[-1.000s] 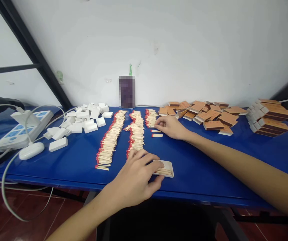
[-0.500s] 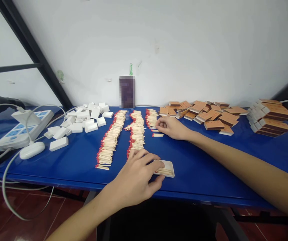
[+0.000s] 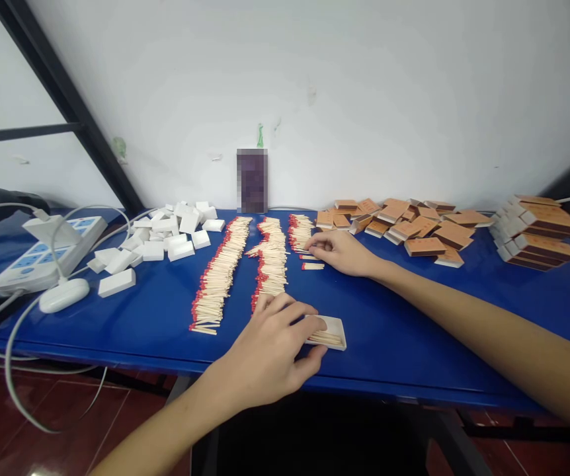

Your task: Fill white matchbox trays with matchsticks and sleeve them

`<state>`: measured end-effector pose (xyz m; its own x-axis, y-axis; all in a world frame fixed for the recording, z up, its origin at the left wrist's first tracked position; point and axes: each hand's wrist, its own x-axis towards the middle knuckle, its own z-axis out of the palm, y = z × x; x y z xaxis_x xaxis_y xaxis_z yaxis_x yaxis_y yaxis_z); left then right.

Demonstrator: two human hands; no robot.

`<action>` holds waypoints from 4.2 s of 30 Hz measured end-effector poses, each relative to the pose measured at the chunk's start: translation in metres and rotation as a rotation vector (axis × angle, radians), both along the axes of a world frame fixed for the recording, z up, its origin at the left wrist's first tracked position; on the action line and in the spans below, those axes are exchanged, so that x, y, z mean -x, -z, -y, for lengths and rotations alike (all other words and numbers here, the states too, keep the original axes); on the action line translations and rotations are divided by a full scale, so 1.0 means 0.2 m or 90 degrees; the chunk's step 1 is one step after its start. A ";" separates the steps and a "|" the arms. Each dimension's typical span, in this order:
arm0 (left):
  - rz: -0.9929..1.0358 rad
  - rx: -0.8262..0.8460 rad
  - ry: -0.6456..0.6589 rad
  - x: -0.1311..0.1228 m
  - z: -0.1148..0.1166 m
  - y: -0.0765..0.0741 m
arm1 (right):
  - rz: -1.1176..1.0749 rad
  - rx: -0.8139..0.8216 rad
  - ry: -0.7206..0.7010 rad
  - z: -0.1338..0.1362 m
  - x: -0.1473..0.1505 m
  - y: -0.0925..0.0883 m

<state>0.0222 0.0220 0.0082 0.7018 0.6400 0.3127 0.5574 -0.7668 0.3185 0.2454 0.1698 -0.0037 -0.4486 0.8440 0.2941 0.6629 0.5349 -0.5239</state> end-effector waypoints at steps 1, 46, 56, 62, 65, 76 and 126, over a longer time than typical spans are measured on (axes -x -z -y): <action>0.000 0.000 -0.001 0.00 0.00 0.00 | 0.000 0.002 -0.004 0.00 0.00 0.00; -0.002 0.009 -0.002 0.00 0.00 0.00 | -0.051 0.005 -0.033 0.03 -0.01 -0.01; 0.002 0.007 -0.004 0.00 0.00 0.00 | -0.053 -0.010 -0.025 0.02 -0.02 0.00; -0.002 0.006 -0.004 0.00 -0.01 0.00 | -0.039 -0.011 -0.008 0.02 -0.02 0.00; 0.000 0.002 -0.004 0.00 -0.01 0.00 | -0.033 -0.021 -0.014 0.03 -0.01 -0.01; 0.000 -0.003 -0.003 0.00 -0.01 0.01 | -0.033 -0.015 -0.018 0.02 -0.02 0.00; -0.002 0.014 -0.004 0.00 0.00 -0.01 | -0.062 0.054 -0.022 0.02 -0.01 -0.01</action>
